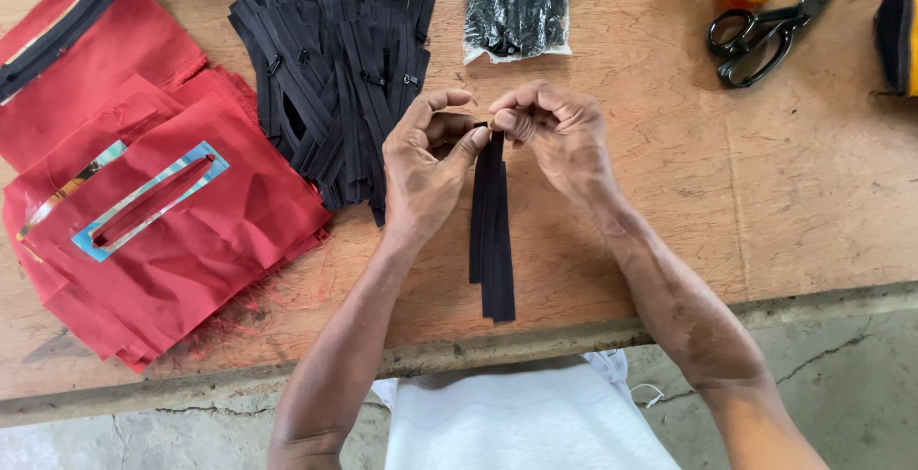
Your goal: The person attaches black zipper sliders to black zipper tapes by hand. They repeatedly pick up a zipper tape, slide a slider onto it, and place the assembled piece onto a growing stack on the wooden workbench.
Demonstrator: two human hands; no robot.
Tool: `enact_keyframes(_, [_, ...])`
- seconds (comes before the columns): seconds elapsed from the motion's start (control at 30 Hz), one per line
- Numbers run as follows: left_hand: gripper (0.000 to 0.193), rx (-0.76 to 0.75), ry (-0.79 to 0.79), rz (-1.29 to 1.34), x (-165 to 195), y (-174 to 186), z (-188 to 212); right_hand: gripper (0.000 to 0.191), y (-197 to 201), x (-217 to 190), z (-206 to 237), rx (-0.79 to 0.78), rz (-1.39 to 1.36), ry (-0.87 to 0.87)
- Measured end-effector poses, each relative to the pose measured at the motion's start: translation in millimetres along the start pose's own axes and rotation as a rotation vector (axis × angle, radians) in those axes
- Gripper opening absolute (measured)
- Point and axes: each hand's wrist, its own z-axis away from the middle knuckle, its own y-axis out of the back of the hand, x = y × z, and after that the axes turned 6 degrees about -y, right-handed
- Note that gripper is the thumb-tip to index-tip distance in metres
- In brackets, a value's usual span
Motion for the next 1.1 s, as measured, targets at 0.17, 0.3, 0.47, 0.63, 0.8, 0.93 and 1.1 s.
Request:
enact_keyframes(0.17, [0.034, -0.020, -0.088, -0.038, -2, 2, 0, 0.015, -1, -7, 0, -0.038, 0.071, -0.062])
enact_keyframes(0.3, [0.033, -0.008, -0.062, -0.043, -3, 3, 1, 0.015, 0, -9, 0, -0.070, 0.026, -0.085])
enact_keyframes(0.47, [0.031, -0.020, -0.060, -0.067, -3, 3, 1, 0.012, 2, -5, 0, -0.092, 0.006, -0.032])
enact_keyframes(0.63, [0.030, -0.021, -0.094, -0.054, -5, 2, 0, 0.013, 3, -2, 0, -0.072, 0.060, -0.059])
enact_keyframes(0.8, [0.025, 0.027, -0.095, -0.044, -8, 1, 1, 0.014, 3, 1, 1, -0.116, 0.039, -0.015])
enact_keyframes(0.93, [0.025, 0.075, -0.162, 0.016, -10, 2, 1, 0.012, 7, 2, 1, -0.076, -0.090, 0.207])
enact_keyframes(1.1, [0.026, 0.091, -0.249, 0.085, -9, 5, 3, 0.020, 11, -3, -4, -0.086, -0.088, 0.091])
